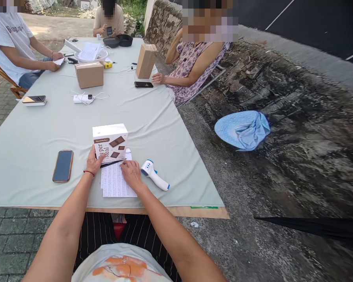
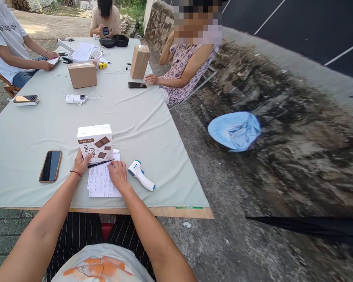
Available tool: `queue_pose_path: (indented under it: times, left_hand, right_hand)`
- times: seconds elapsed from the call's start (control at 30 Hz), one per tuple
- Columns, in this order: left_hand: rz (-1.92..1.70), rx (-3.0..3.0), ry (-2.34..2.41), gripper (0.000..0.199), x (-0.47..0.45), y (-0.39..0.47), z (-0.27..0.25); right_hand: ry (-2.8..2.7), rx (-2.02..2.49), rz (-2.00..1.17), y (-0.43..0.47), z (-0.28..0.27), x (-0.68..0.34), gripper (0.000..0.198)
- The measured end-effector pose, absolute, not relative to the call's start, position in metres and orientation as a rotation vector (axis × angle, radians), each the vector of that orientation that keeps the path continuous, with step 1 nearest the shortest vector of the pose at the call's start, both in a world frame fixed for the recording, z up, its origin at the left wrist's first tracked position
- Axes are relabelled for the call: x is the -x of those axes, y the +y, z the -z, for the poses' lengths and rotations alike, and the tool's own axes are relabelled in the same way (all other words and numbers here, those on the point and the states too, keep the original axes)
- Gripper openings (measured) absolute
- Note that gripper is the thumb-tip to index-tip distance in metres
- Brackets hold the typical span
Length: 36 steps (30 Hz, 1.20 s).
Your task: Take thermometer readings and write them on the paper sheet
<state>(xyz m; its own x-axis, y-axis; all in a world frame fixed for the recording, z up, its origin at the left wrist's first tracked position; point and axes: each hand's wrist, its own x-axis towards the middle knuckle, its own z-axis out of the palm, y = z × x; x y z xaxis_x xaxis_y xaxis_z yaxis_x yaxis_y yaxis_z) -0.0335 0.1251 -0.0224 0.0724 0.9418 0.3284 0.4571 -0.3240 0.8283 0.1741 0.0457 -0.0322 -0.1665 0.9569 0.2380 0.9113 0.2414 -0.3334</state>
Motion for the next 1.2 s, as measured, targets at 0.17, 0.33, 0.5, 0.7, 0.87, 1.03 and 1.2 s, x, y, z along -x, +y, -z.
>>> queue_pose_path:
  times: [0.17, 0.33, 0.5, 0.7, 0.87, 1.03, 1.2]
  left_hand:
    - [-1.204, -1.801, 1.400, 0.064, 0.033, 0.124, 0.024]
    - [-1.206, -1.811, 1.388, 0.063, 0.033, 0.124, 0.025]
    - [-1.201, -1.837, 1.400, 0.064, 0.033, 0.125, 0.026]
    - [-1.206, -1.870, 1.413, 0.067, 0.034, 0.123, 0.027]
    - [-1.208, -1.868, 1.422, 0.069, 0.035, 0.124, 0.028]
    - [-1.200, -1.866, 1.419, 0.070, 0.035, 0.124, 0.027]
    - [-1.189, -1.889, 1.419, 0.069, 0.034, 0.125, 0.026]
  right_hand:
    - [-2.048, 1.699, -0.169, 0.043, 0.031, -0.183, 0.024]
    - [-1.937, 1.708, -0.130, 0.038, 0.033, -0.190, 0.029]
    - [-1.917, 1.688, -0.135, 0.043, 0.034, -0.182, 0.034]
    - [-1.849, 1.715, -0.226, 0.054, 0.045, -0.172, 0.026]
    - [-1.926, 1.652, -0.254, 0.050, 0.045, -0.177, 0.022]
    - [-2.074, 1.653, -0.172, 0.044, 0.038, -0.180, 0.029]
    - [-2.158, 1.627, -0.084, 0.038, 0.042, -0.175, 0.014]
